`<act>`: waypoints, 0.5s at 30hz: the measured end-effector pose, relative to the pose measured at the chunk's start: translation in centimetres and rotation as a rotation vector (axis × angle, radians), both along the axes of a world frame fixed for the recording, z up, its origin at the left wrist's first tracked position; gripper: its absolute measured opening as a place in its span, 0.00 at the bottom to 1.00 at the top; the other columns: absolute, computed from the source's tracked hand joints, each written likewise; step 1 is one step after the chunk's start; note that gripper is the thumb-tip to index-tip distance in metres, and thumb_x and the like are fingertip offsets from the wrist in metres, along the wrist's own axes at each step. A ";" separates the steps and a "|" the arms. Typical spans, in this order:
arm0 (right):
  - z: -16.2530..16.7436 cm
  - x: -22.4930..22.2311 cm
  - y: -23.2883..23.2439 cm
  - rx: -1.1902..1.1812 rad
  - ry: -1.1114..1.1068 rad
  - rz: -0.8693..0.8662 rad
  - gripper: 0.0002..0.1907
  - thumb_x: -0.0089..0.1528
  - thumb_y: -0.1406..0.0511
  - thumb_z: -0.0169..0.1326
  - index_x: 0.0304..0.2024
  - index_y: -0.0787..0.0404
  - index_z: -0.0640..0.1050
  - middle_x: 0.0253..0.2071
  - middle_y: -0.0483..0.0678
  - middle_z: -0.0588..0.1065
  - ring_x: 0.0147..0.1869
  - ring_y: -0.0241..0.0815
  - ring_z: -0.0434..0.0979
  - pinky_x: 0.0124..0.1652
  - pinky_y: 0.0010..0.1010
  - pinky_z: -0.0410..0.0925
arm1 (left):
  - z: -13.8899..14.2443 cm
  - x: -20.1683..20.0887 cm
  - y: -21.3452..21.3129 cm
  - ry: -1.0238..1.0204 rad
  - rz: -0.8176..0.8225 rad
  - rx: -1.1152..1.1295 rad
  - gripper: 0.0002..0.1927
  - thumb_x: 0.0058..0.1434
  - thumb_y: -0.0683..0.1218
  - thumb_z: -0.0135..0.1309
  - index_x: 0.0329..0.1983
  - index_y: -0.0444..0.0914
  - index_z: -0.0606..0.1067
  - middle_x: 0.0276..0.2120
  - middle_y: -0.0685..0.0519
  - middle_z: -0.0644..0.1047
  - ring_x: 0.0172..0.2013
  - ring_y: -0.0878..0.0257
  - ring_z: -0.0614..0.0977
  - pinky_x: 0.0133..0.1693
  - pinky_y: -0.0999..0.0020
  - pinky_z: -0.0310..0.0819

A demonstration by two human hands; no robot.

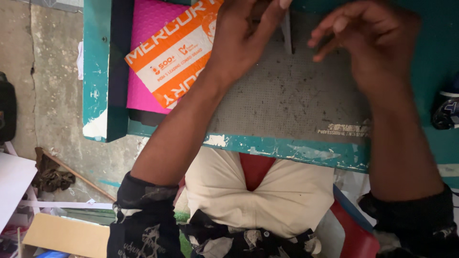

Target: The person uses a metal prying tool to open the back cover of a black feature phone, then removes the battery and SIM card tray. The person repeatedly pries and inspects the phone edges and internal components on a cluttered workbench.

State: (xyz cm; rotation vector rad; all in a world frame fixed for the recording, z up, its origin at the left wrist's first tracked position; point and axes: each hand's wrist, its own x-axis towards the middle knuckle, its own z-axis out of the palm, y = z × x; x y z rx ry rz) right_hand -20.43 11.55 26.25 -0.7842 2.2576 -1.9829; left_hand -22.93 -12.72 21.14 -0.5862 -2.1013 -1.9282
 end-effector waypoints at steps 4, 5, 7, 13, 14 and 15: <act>0.2 0.0 1.0 -0.101 -0.065 0.101 0.08 0.76 0.69 0.50 0.48 0.70 0.77 0.43 0.56 0.79 0.43 0.43 0.84 0.38 0.31 0.79 | 0.7 0.3 0.2 -0.022 0.083 -0.047 0.09 0.78 0.47 0.57 0.52 0.36 0.76 0.28 0.55 0.70 0.25 0.72 0.69 0.29 0.73 0.63; 0.1 0.0 1.2 -0.151 -0.084 0.127 0.07 0.76 0.70 0.50 0.47 0.70 0.77 0.42 0.56 0.79 0.41 0.43 0.83 0.37 0.30 0.78 | 0.9 0.3 0.2 -0.009 0.071 -0.045 0.10 0.78 0.47 0.57 0.54 0.36 0.75 0.29 0.54 0.71 0.26 0.72 0.70 0.30 0.73 0.64; -0.1 0.1 1.3 -0.283 -0.156 0.159 0.06 0.75 0.71 0.50 0.45 0.69 0.78 0.40 0.57 0.79 0.40 0.44 0.83 0.35 0.31 0.77 | 1.1 0.4 -0.1 0.012 0.048 -0.041 0.12 0.79 0.48 0.56 0.59 0.36 0.73 0.33 0.54 0.73 0.28 0.72 0.72 0.31 0.74 0.67; -1.0 -0.2 1.5 -0.389 -0.163 0.265 0.07 0.72 0.75 0.50 0.40 0.68 0.78 0.38 0.55 0.78 0.36 0.45 0.82 0.32 0.31 0.77 | 0.9 0.5 -0.1 0.046 0.014 -0.030 0.14 0.82 0.49 0.54 0.62 0.36 0.71 0.45 0.52 0.76 0.34 0.72 0.83 0.37 0.77 0.77; -1.1 -0.3 1.6 -0.398 -0.152 0.294 0.07 0.72 0.75 0.50 0.40 0.67 0.78 0.38 0.55 0.78 0.36 0.44 0.82 0.32 0.31 0.77 | 0.9 0.5 -0.1 0.050 0.011 -0.028 0.14 0.82 0.49 0.54 0.62 0.36 0.70 0.46 0.53 0.76 0.35 0.72 0.83 0.37 0.77 0.77; -1.2 -0.2 1.5 -0.423 -0.145 0.332 0.07 0.73 0.75 0.50 0.41 0.67 0.78 0.38 0.55 0.78 0.36 0.44 0.82 0.33 0.30 0.77 | 0.8 0.5 -0.1 0.047 0.008 -0.024 0.14 0.82 0.48 0.54 0.63 0.36 0.70 0.47 0.53 0.75 0.35 0.71 0.83 0.38 0.77 0.77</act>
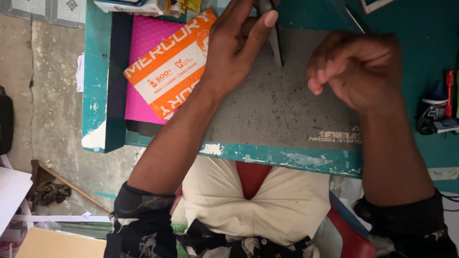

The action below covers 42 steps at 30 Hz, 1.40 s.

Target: The person uses a metal prying tool to open the back cover of a black feature phone, then removes the battery and SIM card tray. The person repeatedly pries and inspects the phone edges and internal components on a cluttered workbench.

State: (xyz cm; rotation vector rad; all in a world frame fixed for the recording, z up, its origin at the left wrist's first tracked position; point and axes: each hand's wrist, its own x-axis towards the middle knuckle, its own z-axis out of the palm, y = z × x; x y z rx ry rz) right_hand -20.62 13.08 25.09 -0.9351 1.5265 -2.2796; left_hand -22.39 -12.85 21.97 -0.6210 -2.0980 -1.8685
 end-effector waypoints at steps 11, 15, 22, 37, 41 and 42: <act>2.7 -1.1 4.4 0.467 0.216 -0.136 0.04 0.71 0.65 0.54 0.44 0.60 0.78 0.43 0.48 0.79 0.43 0.37 0.83 0.41 0.26 0.78 | 0.4 0.4 -0.3 -0.054 -0.073 -0.003 0.13 0.83 0.46 0.55 0.64 0.37 0.70 0.52 0.54 0.76 0.40 0.71 0.85 0.41 0.79 0.79; 3.0 -0.7 7.4 1.040 0.568 -0.655 0.05 0.78 0.74 0.49 0.49 0.65 0.77 0.49 0.53 0.79 0.50 0.42 0.82 0.47 0.30 0.75 | 0.6 0.3 -0.1 0.013 -0.119 0.081 0.22 0.81 0.43 0.55 0.72 0.37 0.62 0.63 0.50 0.69 0.45 0.69 0.85 0.42 0.79 0.83; 2.9 -0.6 5.3 1.438 0.872 -0.705 0.16 0.65 0.60 0.73 0.44 0.64 0.83 0.37 0.53 0.80 0.41 0.46 0.83 0.39 0.35 0.75 | 0.7 0.5 -0.2 -0.018 -0.123 0.037 0.27 0.80 0.42 0.58 0.75 0.38 0.59 0.61 0.52 0.72 0.45 0.70 0.85 0.38 0.80 0.82; 1.8 -1.1 5.7 0.844 0.339 -0.591 0.03 0.78 0.69 0.52 0.53 0.61 0.75 0.45 0.49 0.78 0.49 0.39 0.83 0.47 0.29 0.75 | 0.5 0.9 -0.6 -0.160 -0.335 0.261 0.22 0.83 0.42 0.57 0.74 0.41 0.62 0.60 0.51 0.73 0.46 0.70 0.81 0.53 0.78 0.80; 1.6 -1.1 4.0 0.545 0.341 -0.419 0.11 0.77 0.75 0.53 0.59 0.62 0.68 0.51 0.51 0.73 0.56 0.42 0.81 0.52 0.33 0.76 | 0.2 0.9 -0.3 -0.244 -0.353 0.310 0.23 0.82 0.45 0.57 0.73 0.40 0.62 0.59 0.51 0.74 0.48 0.69 0.85 0.51 0.75 0.83; 1.5 -1.1 3.4 0.487 0.372 -0.381 0.14 0.77 0.77 0.53 0.61 0.62 0.67 0.53 0.52 0.72 0.58 0.43 0.80 0.54 0.35 0.76 | 0.1 0.8 -0.2 -0.263 -0.340 0.303 0.24 0.81 0.45 0.57 0.74 0.40 0.61 0.58 0.51 0.75 0.48 0.69 0.85 0.51 0.75 0.84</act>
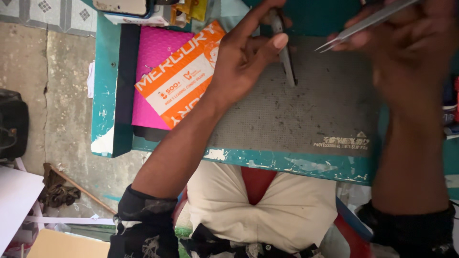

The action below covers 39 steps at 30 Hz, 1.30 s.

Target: The person uses a metal prying tool to open the back cover of a black feature phone, then removes the battery and SIM card tray. The person repeatedly pries and inspects the phone edges and internal components on a cluttered workbench.

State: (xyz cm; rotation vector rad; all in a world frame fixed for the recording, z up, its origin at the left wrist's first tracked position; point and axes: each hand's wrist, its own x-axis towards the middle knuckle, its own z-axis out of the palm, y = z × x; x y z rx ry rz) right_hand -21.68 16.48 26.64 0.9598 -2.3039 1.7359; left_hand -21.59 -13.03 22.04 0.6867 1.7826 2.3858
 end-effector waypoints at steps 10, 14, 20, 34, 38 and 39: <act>1.7 1.4 -4.6 0.150 0.257 -0.033 0.25 0.69 0.86 0.59 0.54 0.68 0.58 0.46 0.65 0.69 0.55 0.58 0.82 0.49 0.38 0.82 | -1.1 -0.4 0.8 -0.032 0.084 -0.115 0.30 0.77 0.49 0.58 0.77 0.38 0.62 0.57 0.51 0.75 0.36 0.71 0.83 0.40 0.75 0.82; 2.2 1.4 -5.0 0.194 0.239 -0.034 0.24 0.72 0.85 0.59 0.52 0.69 0.57 0.45 0.68 0.73 0.56 0.59 0.83 0.47 0.34 0.82 | -1.3 -0.7 1.1 -0.027 0.098 -0.173 0.29 0.77 0.51 0.58 0.75 0.38 0.63 0.59 0.50 0.74 0.40 0.70 0.85 0.42 0.74 0.85; 2.4 1.6 -5.2 0.215 0.237 -0.057 0.23 0.69 0.85 0.58 0.52 0.69 0.58 0.46 0.70 0.75 0.56 0.60 0.83 0.44 0.33 0.80 | -1.5 -1.0 1.4 0.001 0.103 -0.167 0.28 0.78 0.51 0.58 0.74 0.39 0.63 0.58 0.50 0.74 0.39 0.69 0.86 0.43 0.72 0.85; 4.2 3.2 -7.3 0.412 0.320 -0.144 0.10 0.70 0.75 0.63 0.49 0.73 0.74 0.43 0.60 0.80 0.47 0.47 0.85 0.44 0.29 0.78 | -1.1 -0.7 1.5 0.145 0.165 -0.242 0.22 0.78 0.45 0.61 0.69 0.35 0.66 0.46 0.54 0.74 0.34 0.75 0.81 0.34 0.78 0.79; 4.0 3.5 -7.3 0.319 0.154 -0.132 0.07 0.76 0.77 0.58 0.52 0.75 0.72 0.45 0.60 0.80 0.49 0.44 0.85 0.45 0.24 0.79 | -0.6 -0.4 1.6 0.133 0.192 -0.295 0.26 0.75 0.43 0.63 0.71 0.34 0.67 0.45 0.53 0.73 0.30 0.75 0.77 0.29 0.78 0.72; 4.1 3.5 -7.2 0.320 0.147 -0.130 0.07 0.75 0.77 0.58 0.52 0.75 0.72 0.44 0.60 0.80 0.48 0.44 0.85 0.44 0.24 0.79 | -0.5 -0.3 1.5 0.137 0.199 -0.316 0.27 0.74 0.43 0.63 0.72 0.33 0.67 0.44 0.53 0.73 0.29 0.75 0.76 0.29 0.78 0.71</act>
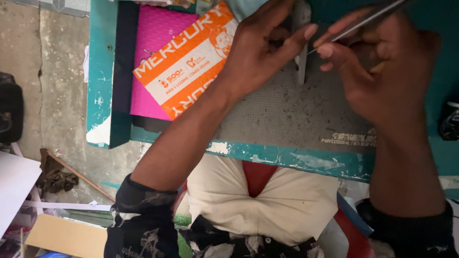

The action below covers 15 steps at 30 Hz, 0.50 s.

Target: The person uses a metal prying tool to open the back cover of a black feature phone, then removes the battery and SIM card tray. The person repeatedly pries and inspects the phone edges and internal components on a cluttered workbench.

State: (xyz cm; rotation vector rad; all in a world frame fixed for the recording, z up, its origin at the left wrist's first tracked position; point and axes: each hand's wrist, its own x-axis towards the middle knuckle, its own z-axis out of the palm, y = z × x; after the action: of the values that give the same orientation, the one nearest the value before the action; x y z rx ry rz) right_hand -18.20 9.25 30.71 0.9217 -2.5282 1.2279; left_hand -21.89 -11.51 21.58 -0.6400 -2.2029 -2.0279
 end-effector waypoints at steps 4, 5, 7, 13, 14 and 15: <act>0.2 0.1 0.1 0.011 0.008 0.027 0.07 0.76 0.77 0.58 0.52 0.75 0.73 0.44 0.60 0.80 0.49 0.45 0.86 0.45 0.25 0.79 | 0.2 0.2 0.2 0.001 -0.029 0.061 0.27 0.75 0.42 0.64 0.71 0.32 0.65 0.46 0.53 0.72 0.32 0.76 0.79 0.31 0.78 0.74; 0.2 0.1 0.1 0.010 0.010 0.034 0.06 0.76 0.77 0.58 0.52 0.75 0.73 0.44 0.60 0.79 0.49 0.45 0.86 0.46 0.25 0.80 | 0.3 0.2 0.2 -0.004 -0.031 0.075 0.27 0.74 0.42 0.64 0.70 0.31 0.66 0.46 0.53 0.72 0.33 0.76 0.80 0.31 0.77 0.75; 0.3 0.1 -0.1 0.009 0.007 0.035 0.07 0.77 0.77 0.58 0.52 0.75 0.73 0.45 0.60 0.79 0.49 0.45 0.86 0.46 0.25 0.80 | 0.3 0.2 0.3 -0.028 -0.007 0.066 0.26 0.72 0.41 0.63 0.69 0.31 0.68 0.45 0.53 0.72 0.33 0.74 0.80 0.32 0.75 0.74; 0.7 0.0 -0.2 0.042 0.006 0.010 0.05 0.75 0.79 0.58 0.50 0.76 0.74 0.44 0.60 0.80 0.48 0.45 0.86 0.46 0.27 0.80 | 0.3 0.2 0.2 -0.022 -0.018 0.044 0.29 0.73 0.42 0.65 0.72 0.32 0.67 0.43 0.52 0.72 0.30 0.74 0.78 0.28 0.77 0.71; 0.7 0.1 -0.2 0.049 0.004 0.007 0.05 0.75 0.79 0.58 0.50 0.76 0.74 0.43 0.60 0.80 0.47 0.45 0.86 0.46 0.28 0.80 | 0.3 0.3 0.2 -0.007 -0.014 0.044 0.28 0.73 0.42 0.64 0.71 0.31 0.67 0.43 0.52 0.72 0.31 0.73 0.79 0.30 0.76 0.72; 0.7 0.0 -0.1 0.064 0.005 0.004 0.05 0.74 0.79 0.59 0.49 0.76 0.74 0.42 0.60 0.80 0.46 0.45 0.86 0.46 0.28 0.79 | 0.2 0.3 0.3 0.010 -0.012 0.045 0.28 0.73 0.42 0.64 0.71 0.31 0.67 0.44 0.52 0.72 0.33 0.73 0.80 0.32 0.76 0.73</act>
State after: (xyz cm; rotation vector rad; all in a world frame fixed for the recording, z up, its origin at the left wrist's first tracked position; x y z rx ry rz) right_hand -18.23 9.15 31.44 0.9434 -2.5766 1.1504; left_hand -21.59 -11.22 21.81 -0.6593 -2.1464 -2.0688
